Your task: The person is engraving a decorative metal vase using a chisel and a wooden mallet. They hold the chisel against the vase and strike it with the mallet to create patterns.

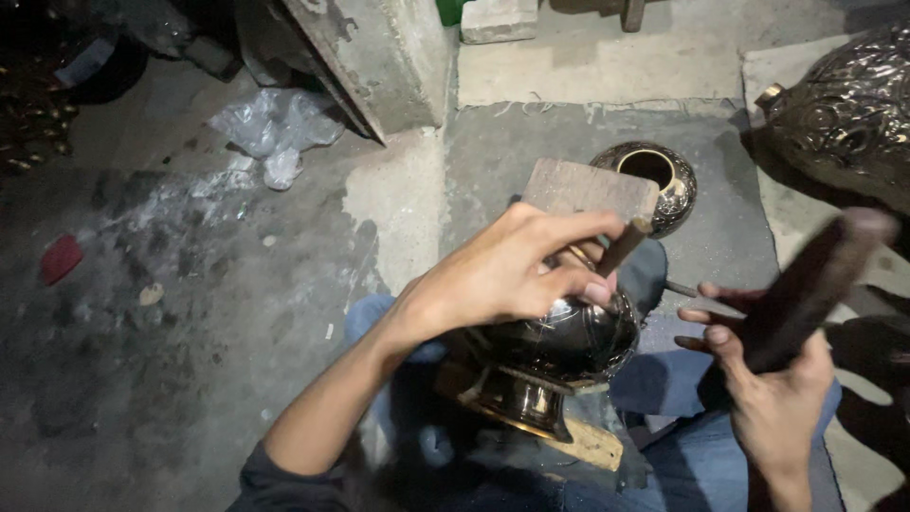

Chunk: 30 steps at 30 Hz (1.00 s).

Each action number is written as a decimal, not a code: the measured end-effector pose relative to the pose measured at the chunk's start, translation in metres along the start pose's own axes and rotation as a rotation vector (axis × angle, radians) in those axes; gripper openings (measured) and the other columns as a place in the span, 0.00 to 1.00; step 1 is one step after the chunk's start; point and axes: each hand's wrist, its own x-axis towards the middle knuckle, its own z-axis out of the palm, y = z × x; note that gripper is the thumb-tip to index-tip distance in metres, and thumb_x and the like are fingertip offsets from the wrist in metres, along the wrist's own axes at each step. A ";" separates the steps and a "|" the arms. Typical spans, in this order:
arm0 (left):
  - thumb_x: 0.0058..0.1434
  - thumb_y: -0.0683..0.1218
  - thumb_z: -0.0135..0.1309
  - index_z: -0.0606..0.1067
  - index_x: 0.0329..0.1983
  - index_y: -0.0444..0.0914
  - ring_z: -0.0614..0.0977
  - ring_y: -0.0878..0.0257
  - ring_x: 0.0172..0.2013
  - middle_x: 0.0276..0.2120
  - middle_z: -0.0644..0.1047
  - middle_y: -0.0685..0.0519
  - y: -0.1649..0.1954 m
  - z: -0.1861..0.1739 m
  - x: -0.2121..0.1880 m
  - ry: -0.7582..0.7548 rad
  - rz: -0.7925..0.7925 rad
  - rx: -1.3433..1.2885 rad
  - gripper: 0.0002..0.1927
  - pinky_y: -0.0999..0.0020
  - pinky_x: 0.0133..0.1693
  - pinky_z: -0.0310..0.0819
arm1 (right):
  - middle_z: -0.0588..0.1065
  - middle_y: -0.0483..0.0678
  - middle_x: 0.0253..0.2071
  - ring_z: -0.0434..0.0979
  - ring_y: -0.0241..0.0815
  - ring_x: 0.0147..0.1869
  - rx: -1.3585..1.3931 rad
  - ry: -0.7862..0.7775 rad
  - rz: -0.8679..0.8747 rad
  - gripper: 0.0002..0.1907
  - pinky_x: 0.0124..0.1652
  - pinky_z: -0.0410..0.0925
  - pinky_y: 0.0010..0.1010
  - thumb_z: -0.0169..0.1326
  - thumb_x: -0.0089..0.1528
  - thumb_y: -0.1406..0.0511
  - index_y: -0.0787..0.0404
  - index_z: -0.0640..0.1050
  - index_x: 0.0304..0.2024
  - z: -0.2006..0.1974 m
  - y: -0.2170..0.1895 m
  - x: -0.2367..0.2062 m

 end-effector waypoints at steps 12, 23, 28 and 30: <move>0.64 0.35 0.53 0.74 0.56 0.36 0.91 0.63 0.37 0.34 0.86 0.48 -0.005 0.004 0.003 -0.033 0.093 0.132 0.17 0.68 0.36 0.86 | 0.77 0.53 0.38 0.78 0.41 0.38 -0.354 -0.056 -0.075 0.11 0.41 0.72 0.30 0.59 0.73 0.68 0.72 0.73 0.49 -0.047 -0.010 0.069; 0.59 0.43 0.60 0.76 0.58 0.40 0.83 0.60 0.20 0.36 0.86 0.51 -0.001 0.008 0.014 -0.192 -0.016 0.297 0.22 0.63 0.21 0.71 | 0.80 0.60 0.45 0.83 0.51 0.48 -0.823 -0.356 -0.437 0.43 0.44 0.74 0.39 0.61 0.46 0.79 0.67 0.70 0.66 -0.014 -0.089 0.037; 0.62 0.40 0.54 0.74 0.62 0.43 0.76 0.59 0.16 0.29 0.84 0.52 0.001 0.009 0.020 -0.357 -0.060 0.327 0.23 0.61 0.18 0.63 | 0.76 0.64 0.47 0.80 0.51 0.45 -0.631 -0.155 -0.362 0.42 0.45 0.72 0.37 0.59 0.49 0.80 0.66 0.65 0.67 -0.019 -0.073 0.015; 0.60 0.39 0.56 0.74 0.62 0.41 0.79 0.66 0.21 0.30 0.83 0.55 0.004 0.010 0.022 -0.330 0.097 0.290 0.25 0.65 0.20 0.67 | 0.77 0.60 0.45 0.81 0.47 0.46 -0.557 -0.159 -0.385 0.43 0.47 0.74 0.35 0.58 0.50 0.79 0.64 0.64 0.68 -0.020 -0.064 0.006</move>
